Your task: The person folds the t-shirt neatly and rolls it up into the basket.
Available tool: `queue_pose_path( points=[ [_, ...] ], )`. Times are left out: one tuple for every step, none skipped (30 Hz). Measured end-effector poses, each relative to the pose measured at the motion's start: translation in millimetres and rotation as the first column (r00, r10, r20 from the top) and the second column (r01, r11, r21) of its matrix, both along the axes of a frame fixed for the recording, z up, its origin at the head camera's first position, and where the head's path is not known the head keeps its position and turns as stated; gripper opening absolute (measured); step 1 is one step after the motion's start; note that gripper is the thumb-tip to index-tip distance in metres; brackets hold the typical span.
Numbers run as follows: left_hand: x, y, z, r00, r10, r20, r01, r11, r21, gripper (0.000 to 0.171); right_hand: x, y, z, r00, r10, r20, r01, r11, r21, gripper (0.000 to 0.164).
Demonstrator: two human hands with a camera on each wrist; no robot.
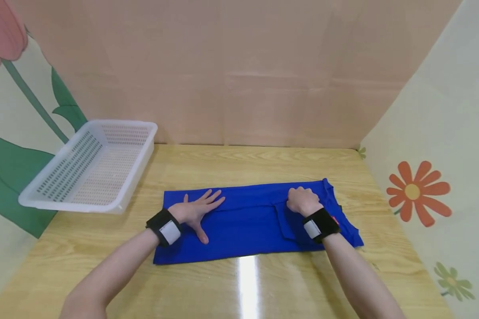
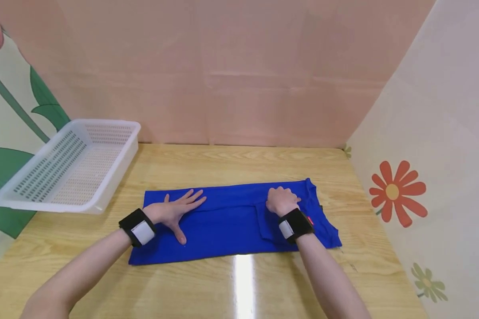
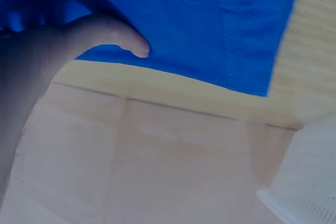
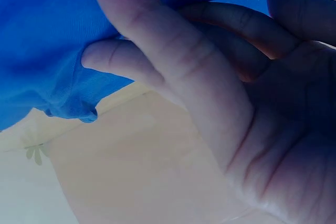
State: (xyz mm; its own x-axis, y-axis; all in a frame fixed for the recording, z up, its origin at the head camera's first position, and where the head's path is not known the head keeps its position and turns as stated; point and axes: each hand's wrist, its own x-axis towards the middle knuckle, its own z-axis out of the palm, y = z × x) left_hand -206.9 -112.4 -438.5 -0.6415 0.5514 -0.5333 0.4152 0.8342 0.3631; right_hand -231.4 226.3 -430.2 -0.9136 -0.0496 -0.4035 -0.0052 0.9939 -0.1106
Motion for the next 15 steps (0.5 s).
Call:
queue_pose_path(
  points=[
    [1.0, 1, -1.0, 1.000, 0.002, 0.000, -0.002, 1.000, -0.003, 0.132, -1.4, 0, -1.1, 1.000, -0.002, -0.003, 0.002, 1.000, 0.005, 0.025],
    [2.0, 2, -1.8, 1.000, 0.003, -0.005, -0.003, 1.000, -0.005, 0.132, -2.7, -1, -2.0, 1.000, -0.004, -0.005, 0.004, 1.000, 0.008, 0.026],
    [3.0, 2, -2.6, 1.000, 0.008, -0.009, -0.008, 1.000, -0.009, 0.133, -3.9, -1, -2.5, 1.000, -0.005, -0.009, 0.005, 1.000, 0.010, 0.027],
    [4.2, 3, -3.1, 1.000, 0.014, -0.014, -0.014, 1.000, -0.012, 0.133, -5.1, -1, -2.8, 1.000, -0.004, -0.014, 0.004, 1.000, 0.010, 0.027],
    [5.4, 4, -3.5, 1.000, 0.023, -0.017, -0.023, 1.000, -0.018, 0.133, -6.3, -1, -3.1, 1.000, -0.001, -0.017, 0.002, 1.000, 0.008, 0.027],
    [6.8, 5, -3.5, 0.999, 0.031, -0.021, -0.031, 0.999, -0.025, 0.133, -7.4, -1, -3.0, 1.000, 0.002, -0.020, -0.002, 1.000, 0.006, 0.027],
    [8.5, 6, -3.4, 0.999, 0.042, -0.022, -0.042, 0.999, -0.027, 0.133, -8.6, -1, -3.1, 1.000, 0.006, -0.025, -0.006, 1.000, 0.004, 0.027],
    [10.7, 7, -3.1, 0.998, 0.056, -0.019, -0.056, 0.998, -0.023, 0.133, -9.6, -1, -2.8, 1.000, 0.011, -0.028, -0.011, 1.000, -0.001, 0.026],
    [12.9, 8, -2.9, 0.998, 0.069, -0.015, -0.069, 0.997, -0.020, 0.133, -10.4, 0, -2.3, 0.999, 0.014, -0.033, -0.015, 1.000, -0.005, 0.025],
    [15.6, 9, -2.5, 0.997, 0.081, -0.013, -0.081, 0.997, -0.016, 0.133, -11.1, 1, -2.0, 0.999, 0.018, -0.035, -0.018, 1.000, -0.009, 0.024],
    [18.3, 10, -2.0, 0.996, 0.092, -0.007, -0.092, 0.996, -0.014, 0.134, -11.9, 2, -1.9, 0.999, 0.018, -0.036, -0.018, 1.000, -0.014, 0.023],
    [21.3, 11, -1.5, 0.995, 0.105, -0.002, -0.105, 0.994, -0.007, 0.134, -12.7, 2, -1.8, 0.999, 0.019, -0.040, -0.020, 1.000, -0.016, 0.023],
    [24.4, 13, -0.6, 0.993, 0.119, 0.005, -0.119, 0.993, 0.000, 0.134, -13.7, 3, -2.0, 0.999, 0.021, -0.044, -0.022, 1.000, -0.021, 0.023],
    [27.2, 14, -0.3, 0.991, 0.133, 0.009, -0.133, 0.991, 0.003, 0.134, -14.9, 3, -2.7, 0.998, 0.022, -0.051, -0.023, 0.999, -0.023, 0.023],
    [29.8, 16, 0.3, 0.989, 0.144, 0.010, -0.144, 0.990, 0.001, 0.133, -16.0, 2, -3.5, 0.998, 0.024, -0.060, -0.025, 0.999, -0.023, 0.024]
  ],
)
